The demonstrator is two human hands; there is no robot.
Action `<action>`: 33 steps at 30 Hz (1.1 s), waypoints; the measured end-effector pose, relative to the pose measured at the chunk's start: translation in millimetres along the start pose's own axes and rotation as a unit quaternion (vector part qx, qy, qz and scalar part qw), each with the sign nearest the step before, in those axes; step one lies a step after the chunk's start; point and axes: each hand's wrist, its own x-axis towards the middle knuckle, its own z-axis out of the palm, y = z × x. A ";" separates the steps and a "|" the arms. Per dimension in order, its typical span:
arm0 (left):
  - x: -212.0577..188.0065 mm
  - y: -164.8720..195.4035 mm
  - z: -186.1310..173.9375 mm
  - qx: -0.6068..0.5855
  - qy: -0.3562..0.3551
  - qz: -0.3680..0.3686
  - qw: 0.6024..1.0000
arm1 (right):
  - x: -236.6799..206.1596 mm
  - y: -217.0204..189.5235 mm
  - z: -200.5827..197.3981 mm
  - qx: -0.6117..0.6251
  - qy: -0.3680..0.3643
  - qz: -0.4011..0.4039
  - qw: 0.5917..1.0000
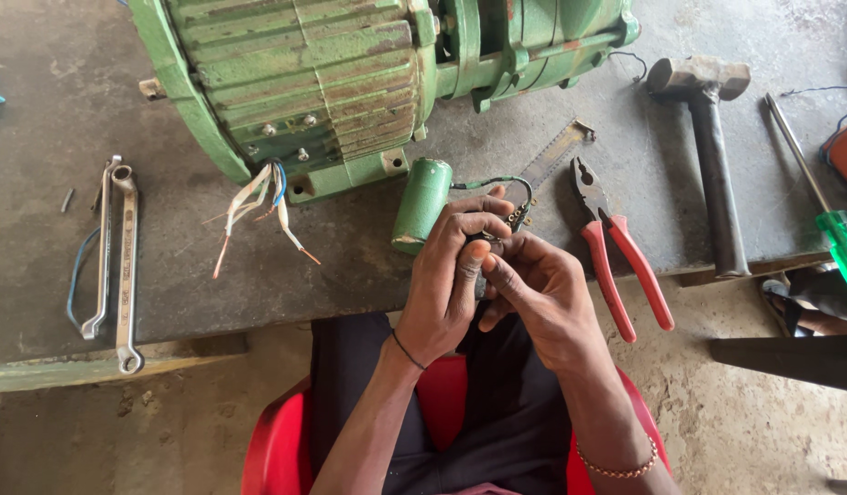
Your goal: The person assembles a small electrical component by inserting metal terminals and securing them with pliers. They then use a screwdriver to connect wires to a green motor on the workbench.
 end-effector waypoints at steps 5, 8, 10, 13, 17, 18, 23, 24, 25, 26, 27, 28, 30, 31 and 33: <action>-0.3 3.7 1.3 -0.047 0.009 -0.021 0.999 | -5.1 -9.1 11.0 -0.025 -0.006 -0.074 0.997; -1.8 2.2 2.6 -0.080 0.007 -0.041 0.996 | -17.0 -33.0 12.5 -0.197 0.060 -0.156 0.966; -1.0 -3.4 1.4 -0.208 0.038 -0.071 0.975 | -30.3 -51.5 1.2 -0.304 0.140 -0.229 0.914; -5.9 -10.1 -2.4 -0.313 0.059 -0.105 0.942 | -39.9 -61.2 -30.2 -0.699 0.188 -0.304 0.619; -13.6 -14.6 -7.6 -0.366 0.080 -0.114 0.920 | -43.5 -32.3 -70.7 -0.734 0.144 -0.144 0.648; -14.8 -14.4 -7.7 -0.365 0.080 -0.112 0.921 | -45.4 -25.4 -80.1 -0.739 0.147 -0.133 0.644; -20.7 -8.3 -7.2 -0.358 0.072 -0.093 0.926 | -57.8 -32.3 -129.4 -0.399 0.127 0.021 0.908; -21.3 -7.5 -6.9 -0.358 0.067 -0.096 0.926 | -62.5 -35.3 -134.3 -0.202 0.079 0.028 0.976; -21.0 -7.6 -6.7 -0.358 0.061 -0.099 0.926 | -67.2 -36.9 -136.5 0.004 0.028 0.035 0.999; -20.8 -8.0 -6.5 -0.359 0.058 -0.104 0.926 | -73.3 -34.6 -134.1 0.045 -0.015 0.026 0.999; -20.3 -9.0 -6.3 -0.359 0.048 -0.105 0.926 | -81.0 -30.7 -128.9 0.087 -0.059 0.019 0.994; -19.3 -10.4 -6.3 -0.358 0.036 -0.107 0.927 | -90.8 -26.3 -121.0 0.131 -0.100 0.011 0.986; -17.3 -13.6 -6.4 -0.374 0.020 -0.114 0.920 | -110.7 -18.1 -101.8 0.221 -0.164 0.111 0.955; -16.4 -14.9 -6.7 -0.391 0.018 -0.117 0.913 | -118.5 -15.2 -91.9 0.264 -0.195 0.158 0.931; -14.9 -15.8 -6.3 -0.409 0.015 -0.114 0.905 | -130.0 -10.4 -72.0 0.267 -0.170 0.238 0.918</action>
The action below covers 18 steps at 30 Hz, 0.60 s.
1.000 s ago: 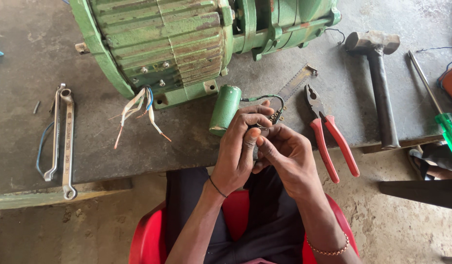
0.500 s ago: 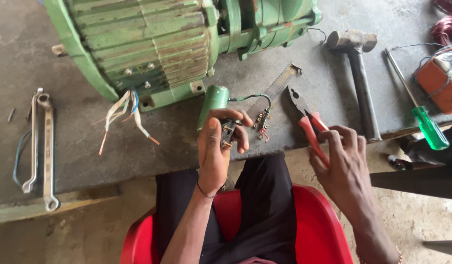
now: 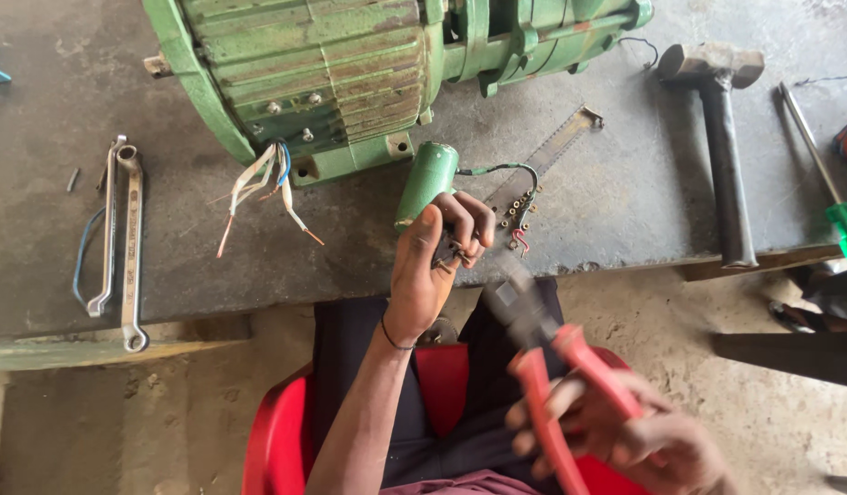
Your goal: The person assembles a small electrical component by inserting metal terminals and securing them with pliers. They then use a screwdriver to connect wires to a green motor on the workbench.
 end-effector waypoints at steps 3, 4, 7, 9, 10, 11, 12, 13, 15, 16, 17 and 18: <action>-0.5 1.9 3.0 0.008 -0.007 0.004 1.000 | 6.8 7.9 14.8 0.020 -0.007 0.078 0.997; -1.3 3.1 4.5 0.020 -0.009 0.001 1.000 | 9.4 7.9 17.5 0.024 -0.020 0.099 0.995; -2.9 7.3 8.1 0.047 -0.020 0.003 0.999 | 17.5 6.1 18.9 0.030 -0.022 0.122 0.992; -3.3 9.2 9.2 0.067 -0.021 0.010 0.998 | 21.0 7.9 18.1 0.053 -0.021 0.103 0.993; -3.1 9.9 9.3 0.077 -0.018 0.013 0.997 | 22.0 9.6 18.1 0.064 -0.020 0.095 0.993; -3.5 10.3 9.6 0.087 -0.012 0.015 0.996 | 22.1 10.6 18.0 0.067 -0.018 0.095 0.993; -3.6 10.6 9.5 0.087 -0.012 0.016 0.996 | 22.3 12.0 18.3 0.070 -0.017 0.094 0.993; -3.3 10.7 9.3 0.087 -0.012 0.016 0.996 | 22.8 13.3 18.7 0.072 -0.015 0.093 0.993; -3.7 10.8 9.3 0.097 -0.012 0.019 0.995 | 21.7 15.2 20.1 0.080 0.009 0.092 0.992; -3.9 10.8 9.3 0.107 -0.013 0.023 0.994 | 21.2 15.2 20.4 0.083 0.022 0.091 0.992; -4.2 11.1 9.5 0.117 -0.014 0.026 0.993 | 20.5 15.0 20.8 0.091 0.014 0.085 0.992; -4.6 11.4 9.6 0.132 -0.017 0.021 0.991 | 19.3 14.5 21.1 0.099 0.007 0.079 0.992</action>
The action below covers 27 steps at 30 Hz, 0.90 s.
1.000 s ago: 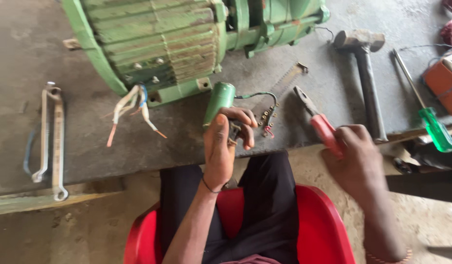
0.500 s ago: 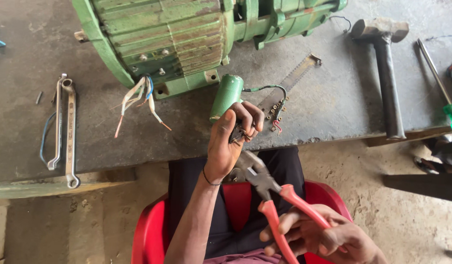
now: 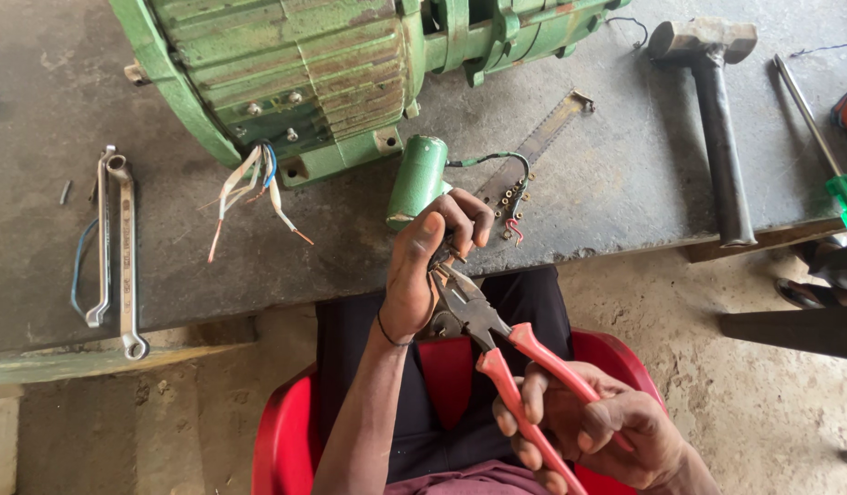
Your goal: The person assembles a small electrical component by inserting metal terminals and securing them with pliers. They then use a screwdriver to connect wires to a green motor on the workbench.
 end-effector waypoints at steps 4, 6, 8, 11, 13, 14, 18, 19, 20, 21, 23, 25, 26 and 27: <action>-0.8 1.7 0.2 0.035 -0.015 -0.007 0.999 | -4.2 -1.5 1.6 -0.088 -0.012 -0.033 0.995; -1.7 2.5 0.6 0.047 -0.024 -0.007 0.999 | -10.5 1.8 5.6 -0.208 0.077 -0.043 0.974; -2.4 3.1 0.7 0.064 -0.039 -0.004 0.997 | -12.5 3.9 9.3 -0.405 0.135 -0.107 0.898; -2.6 2.3 1.6 0.019 -0.030 -0.029 0.999 | -14.3 4.4 13.3 -0.570 0.173 -0.175 0.784; -3.2 1.5 2.1 0.030 -0.023 -0.004 0.999 | -16.3 -1.0 12.6 -0.392 0.200 -0.099 0.892; -3.5 1.1 1.9 0.036 -0.017 0.008 0.999 | -16.8 -2.4 11.3 -0.325 0.156 -0.086 0.929; -4.7 -3.0 -0.3 -0.022 0.007 0.008 1.000 | -16.4 3.5 3.5 -0.102 -0.009 -0.054 0.993; -4.9 -4.4 -1.3 -0.036 0.009 0.008 0.999 | -15.5 6.8 1.4 -0.059 -0.043 -0.055 0.996; -5.7 -5.9 -1.6 -0.051 0.011 0.007 0.999 | -13.5 9.3 -0.7 -0.053 -0.049 -0.052 0.996; -6.3 -7.2 -2.1 -0.050 0.008 0.010 0.999 | -10.6 11.2 -2.6 -0.046 -0.054 -0.051 0.996; -7.5 -8.8 -3.2 -0.049 -0.001 0.015 0.999 | -7.1 12.5 -4.0 -0.022 -0.059 -0.034 0.997; -7.7 -9.2 -4.3 -0.045 0.002 0.013 0.999 | -2.4 8.5 -3.8 0.009 -0.062 0.001 0.998; -7.7 -8.7 -4.9 -0.043 0.004 0.012 0.999 | -0.8 7.5 -2.4 0.006 -0.053 0.008 0.999; -7.6 -7.9 -5.3 -0.036 -0.001 0.017 0.999 | 0.9 6.4 -0.9 0.002 -0.044 0.017 0.999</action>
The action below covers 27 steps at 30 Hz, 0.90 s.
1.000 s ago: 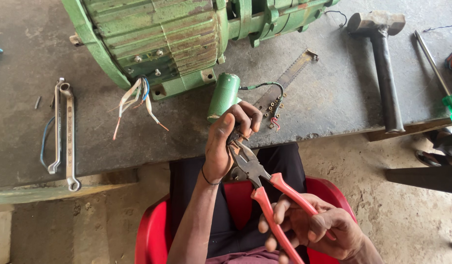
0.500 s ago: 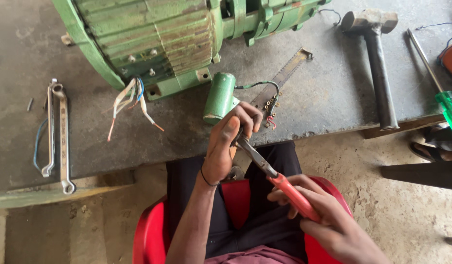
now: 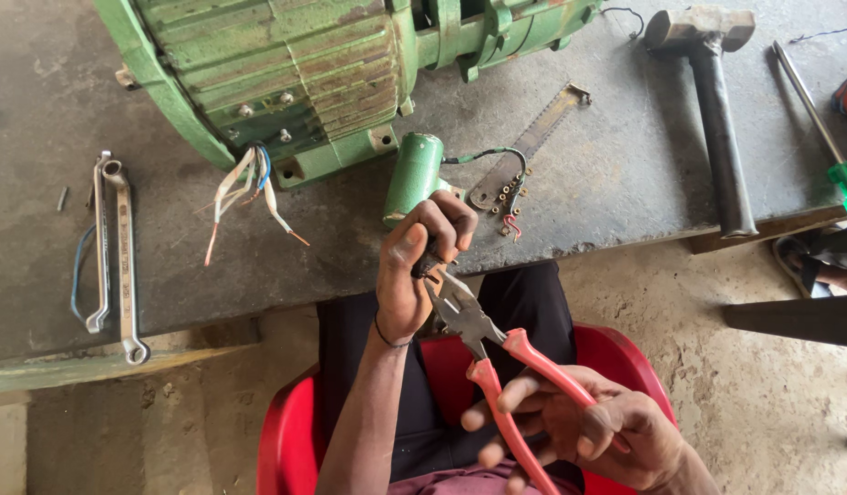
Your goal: The person assembles a small electrical component by inserting metal terminals and securing them with pliers. They then use a screwdriver to connect wires to a green motor on the workbench.
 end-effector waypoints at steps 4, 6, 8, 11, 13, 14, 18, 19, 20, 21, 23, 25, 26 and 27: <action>0.3 3.9 -0.1 0.010 -0.006 0.008 1.000 | 3.6 -2.3 4.7 0.007 0.028 -0.003 1.000; 0.7 5.8 0.2 0.015 -0.007 0.005 1.000 | 3.7 -3.3 4.7 -0.011 0.031 -0.005 0.999; 0.6 7.8 0.6 0.026 -0.010 0.000 1.000 | 2.1 -4.7 4.1 -0.038 0.039 -0.011 0.998; 0.6 11.0 0.7 0.073 -0.032 -0.007 0.997 | -2.3 -6.3 5.5 -0.119 0.073 -0.028 0.990; 0.5 13.1 1.6 0.094 -0.044 -0.014 0.994 | -7.1 -5.2 10.0 -0.204 0.110 -0.047 0.972; 0.4 13.9 2.5 0.104 -0.051 -0.017 0.993 | -7.2 -3.4 12.4 -0.409 0.132 -0.116 0.896; -0.4 14.7 7.3 0.098 -0.055 -0.022 0.993 | -11.7 0.1 22.3 -0.827 0.200 -0.264 0.455; -0.7 14.0 8.4 0.085 -0.049 -0.024 0.995 | -15.0 -1.9 23.2 -0.858 0.221 -0.277 0.372; -0.3 12.8 8.6 0.073 -0.044 -0.024 0.996 | -19.7 -5.9 22.9 -0.846 0.223 -0.272 0.400; 0.0 11.5 8.4 0.060 -0.041 -0.022 0.997 | -25.9 -11.2 21.5 -0.833 0.223 -0.266 0.430; -0.1 8.3 7.0 0.033 -0.032 -0.020 0.999 | -39.2 -24.3 15.7 -0.788 0.229 -0.251 0.513; -0.8 4.8 5.2 0.033 -0.025 -0.019 0.999 | -46.3 -41.1 5.7 -0.718 0.237 -0.234 0.611; -1.8 3.4 4.7 0.032 -0.020 -0.021 0.999 | -47.8 -47.3 1.4 -0.750 0.272 -0.269 0.539; -2.9 2.1 4.6 0.024 -0.012 -0.020 0.999 | -48.0 -56.1 -2.3 -0.775 0.308 -0.300 0.463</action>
